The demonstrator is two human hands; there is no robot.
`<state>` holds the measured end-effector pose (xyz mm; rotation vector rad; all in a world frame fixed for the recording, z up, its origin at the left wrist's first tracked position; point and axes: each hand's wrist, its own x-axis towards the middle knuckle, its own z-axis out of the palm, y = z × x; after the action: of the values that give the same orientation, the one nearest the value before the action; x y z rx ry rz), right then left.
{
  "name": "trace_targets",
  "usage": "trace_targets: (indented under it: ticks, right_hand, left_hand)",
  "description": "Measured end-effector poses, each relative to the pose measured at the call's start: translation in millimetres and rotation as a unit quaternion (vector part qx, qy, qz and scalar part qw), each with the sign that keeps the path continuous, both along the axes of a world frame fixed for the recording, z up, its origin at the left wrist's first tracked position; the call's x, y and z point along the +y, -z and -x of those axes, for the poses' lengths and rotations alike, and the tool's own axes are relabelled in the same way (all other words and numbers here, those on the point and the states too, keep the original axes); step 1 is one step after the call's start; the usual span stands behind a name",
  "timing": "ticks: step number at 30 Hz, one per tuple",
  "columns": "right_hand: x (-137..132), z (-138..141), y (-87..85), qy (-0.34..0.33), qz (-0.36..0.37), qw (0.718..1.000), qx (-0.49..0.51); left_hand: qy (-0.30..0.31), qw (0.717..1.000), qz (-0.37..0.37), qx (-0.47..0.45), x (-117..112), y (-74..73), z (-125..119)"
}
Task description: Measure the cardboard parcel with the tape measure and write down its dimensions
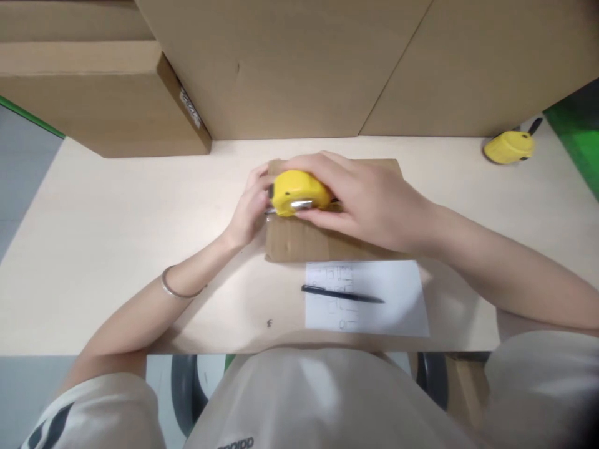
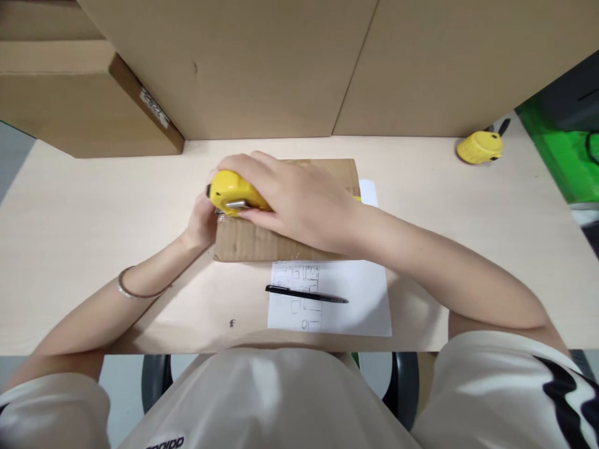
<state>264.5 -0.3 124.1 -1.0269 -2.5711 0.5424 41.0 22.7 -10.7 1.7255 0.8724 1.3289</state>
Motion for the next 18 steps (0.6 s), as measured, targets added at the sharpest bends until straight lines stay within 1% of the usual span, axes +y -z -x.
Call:
trace_targets:
  ticks: [1, 3, 5, 7, 9, 10, 12, 15, 16, 18]
  right_hand:
    - [-1, -12, 0.0, 0.012, 0.001, 1.0, 0.004]
    - [-4, -45, 0.7, 0.033, -0.002, 0.999, 0.023]
    - [-6, -84, 1.8, 0.058, 0.004, 0.997, 0.041]
    - [-9, -121, 3.4, 0.101, 0.023, 0.993, 0.048]
    - [-10, -150, 7.1, 0.146, 0.047, 0.987, 0.053]
    - [-10, -159, 9.9, 0.161, 0.062, 0.984, 0.055]
    - [-8, -169, 16.3, 0.172, 0.091, 0.979, 0.066]
    - [-5, -171, 20.4, 0.192, 0.133, 0.97, 0.069]
    - [-5, -170, 18.3, 0.196, 0.137, 0.969, 0.067]
    - [-4, -165, 8.6, 0.191, 0.127, 0.972, 0.056]
  left_hand:
    - [0.014, 0.999, -0.031, 0.03, 1, -0.1, 4]
    - [0.03, 0.997, -0.045, 0.052, 1, -1.4, 8]
    - [0.026, 0.998, -0.027, 0.045, 0, -3.7, 8]
    - [0.019, 0.999, -0.012, 0.033, -2, -5.8, 6]
    - [0.014, 0.999, -0.005, 0.029, -4, -6.9, 4]
    - [0.013, 0.999, -0.003, 0.029, -4, -7.0, 3]
    - [0.011, 0.999, -0.002, 0.031, -4, -6.6, 2]
    - [0.001, 0.999, -0.001, 0.036, -3, -5.5, 3]
    - [-0.003, 0.999, -0.001, 0.039, -3, -5.4, 3]
    - [-0.006, 0.999, -0.002, 0.045, -3, -6.0, 4]
